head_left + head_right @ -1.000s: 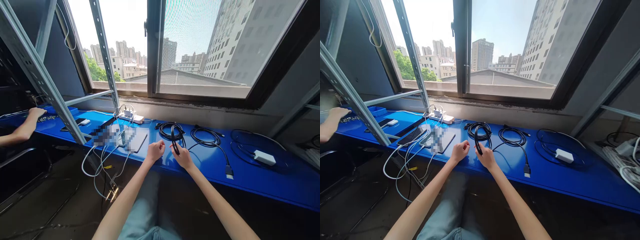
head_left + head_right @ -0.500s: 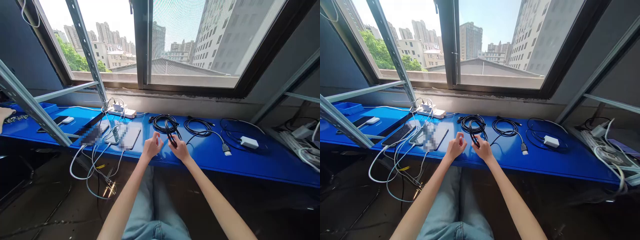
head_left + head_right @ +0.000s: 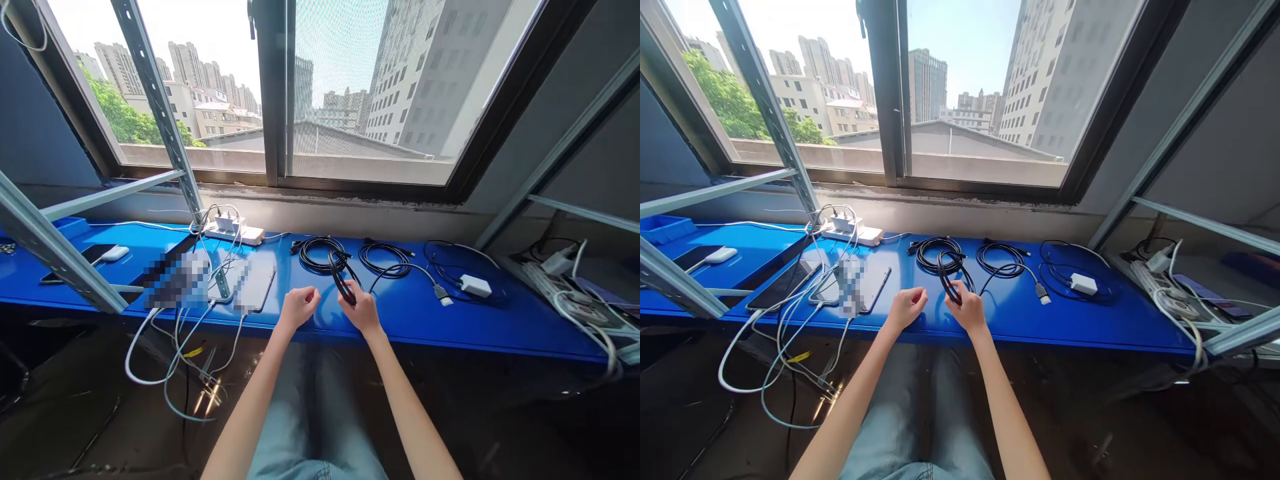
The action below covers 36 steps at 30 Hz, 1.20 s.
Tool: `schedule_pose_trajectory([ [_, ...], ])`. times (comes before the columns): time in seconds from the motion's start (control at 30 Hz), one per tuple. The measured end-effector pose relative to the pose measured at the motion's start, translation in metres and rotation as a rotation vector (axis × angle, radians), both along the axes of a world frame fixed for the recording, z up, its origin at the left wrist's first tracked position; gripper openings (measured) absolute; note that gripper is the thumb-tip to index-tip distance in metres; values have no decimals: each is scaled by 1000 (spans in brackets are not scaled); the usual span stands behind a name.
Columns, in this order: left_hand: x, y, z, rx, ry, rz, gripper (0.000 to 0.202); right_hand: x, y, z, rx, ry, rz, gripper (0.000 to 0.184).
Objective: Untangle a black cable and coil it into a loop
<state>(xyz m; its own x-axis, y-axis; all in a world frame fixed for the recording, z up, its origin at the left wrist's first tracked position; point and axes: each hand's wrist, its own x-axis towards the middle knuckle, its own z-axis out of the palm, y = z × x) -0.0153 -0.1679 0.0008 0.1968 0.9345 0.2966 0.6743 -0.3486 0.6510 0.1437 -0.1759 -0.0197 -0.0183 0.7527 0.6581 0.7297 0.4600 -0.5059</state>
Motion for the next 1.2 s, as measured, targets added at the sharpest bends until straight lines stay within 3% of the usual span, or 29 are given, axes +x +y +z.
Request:
schedule_pose_trajectory([
  [0.27, -1, 1, -3, 40, -35, 1, 35, 1, -27, -14, 184, -98, 38, 20],
  [0.43, 0, -1, -5, 49, -14, 9, 35, 0, -30, -26, 258, -159, 61, 34],
  [0.83, 4, -3, -6, 69, 103, 43, 32, 6, -54, -21, 349, -194, 92, 48],
  [0.93, 5, -6, -8, 115, 108, 50, 33, 10, -60, -20, 288, -123, 104, 49],
  [1.0, 5, -8, -12, 154, 103, 47, 33, 14, -60, -11, 167, 10, 108, 46],
  [1.07, 5, -7, -17, 194, 91, 37, 32, 20, -56, 11, 43, 204, 65, 44],
  [1.17, 7, 0, -19, 307, -120, 50, 31, 31, -45, 65, -113, 479, 68, 43],
  [1.2, 8, 3, -15, 339, -256, 125, 33, 35, -39, 87, -148, 546, 88, 45],
])
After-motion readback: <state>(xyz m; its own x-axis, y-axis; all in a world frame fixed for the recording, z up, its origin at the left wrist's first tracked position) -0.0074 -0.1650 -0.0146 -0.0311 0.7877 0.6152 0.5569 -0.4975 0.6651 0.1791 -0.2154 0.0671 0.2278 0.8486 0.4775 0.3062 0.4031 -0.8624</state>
